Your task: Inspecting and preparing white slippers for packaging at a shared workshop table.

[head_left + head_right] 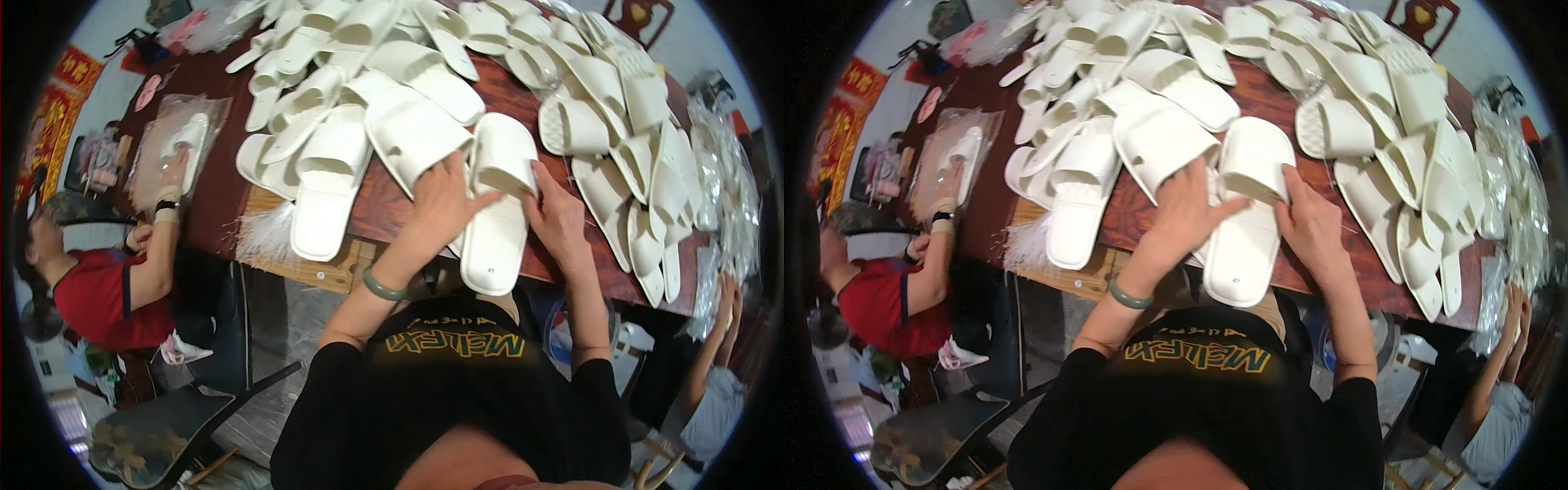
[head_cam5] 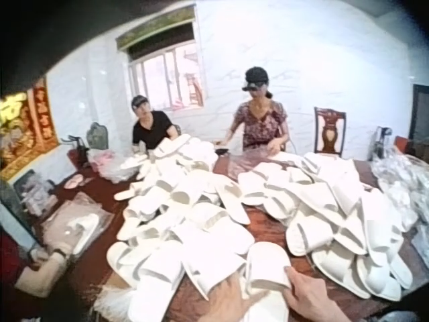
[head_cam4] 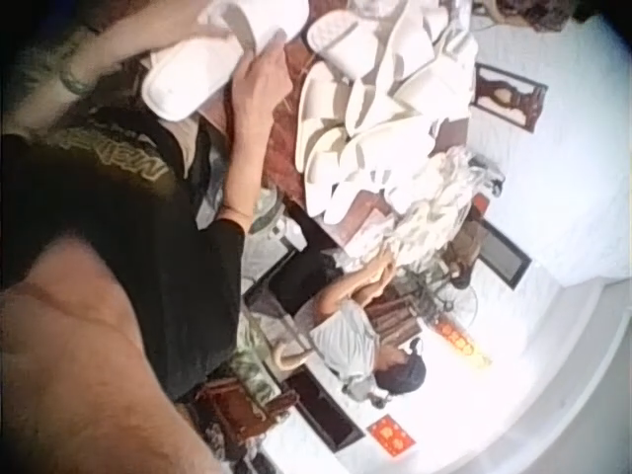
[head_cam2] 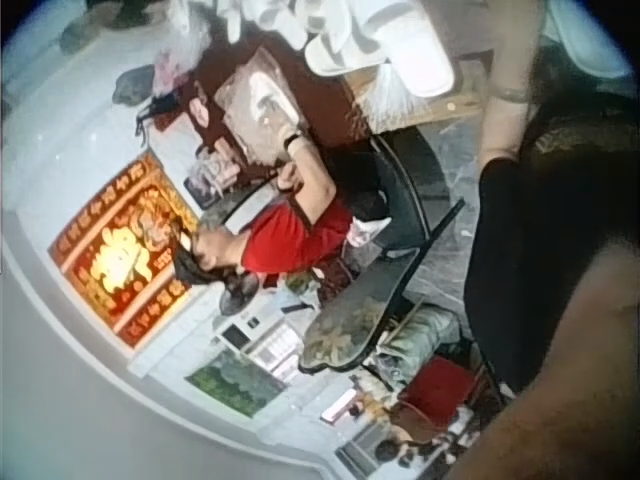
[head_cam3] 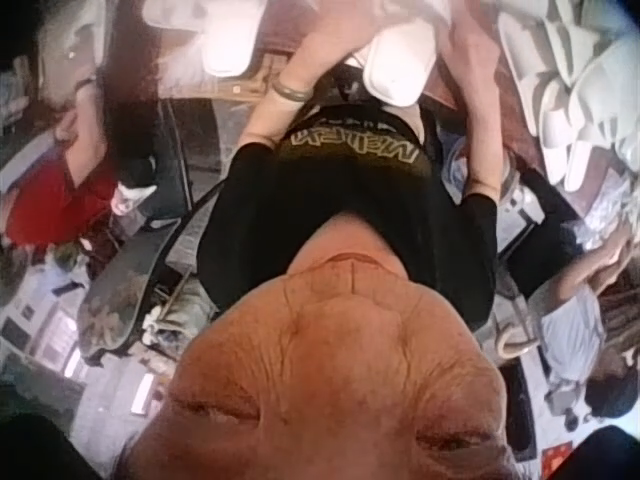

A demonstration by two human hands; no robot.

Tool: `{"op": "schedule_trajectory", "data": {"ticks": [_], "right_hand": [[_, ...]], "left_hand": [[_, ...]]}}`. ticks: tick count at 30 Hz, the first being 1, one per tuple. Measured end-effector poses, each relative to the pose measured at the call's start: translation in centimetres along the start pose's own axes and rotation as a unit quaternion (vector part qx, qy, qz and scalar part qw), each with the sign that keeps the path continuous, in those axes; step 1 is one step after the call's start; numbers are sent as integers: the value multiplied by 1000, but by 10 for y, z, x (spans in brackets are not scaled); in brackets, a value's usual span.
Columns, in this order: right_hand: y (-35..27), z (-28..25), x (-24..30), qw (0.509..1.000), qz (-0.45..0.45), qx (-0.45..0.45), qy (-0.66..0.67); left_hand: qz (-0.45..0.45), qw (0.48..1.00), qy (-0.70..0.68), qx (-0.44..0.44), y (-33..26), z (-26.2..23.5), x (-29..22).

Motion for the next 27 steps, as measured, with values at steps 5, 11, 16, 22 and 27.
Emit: {"op": "schedule_trajectory", "data": {"ticks": [5, 11, 16, 22, 27], "right_hand": [[19, -17, -6, 994, -61, -25, -86], [27, -18, -11, 990, -42, -85, -102], [17, -12, -7, 1000, -2, 3, 10], [-17, -37, 11, 998, 34, 4, 55], [-44, -36, 46, 992, -3, 40, 122]], "left_hand": [[51, 996, -20, 68, -6, -31, -16], [179, 966, -112, 148, -16, -73, -19], [44, 972, -169, 158, -15, -65, 3], [-87, 960, -230, 131, -52, -65, -2], [-109, 813, -543, 177, -57, -12, -25]]}}
Point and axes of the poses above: each hand's wrist, its own y-axis towards the middle knuckle, its own z-axis out of the palm, x = y × z, the point moved 2 cm from there along y, towards the middle knuckle, and after that the axes turned 11 degrees about -y, right-handed, at the moved point
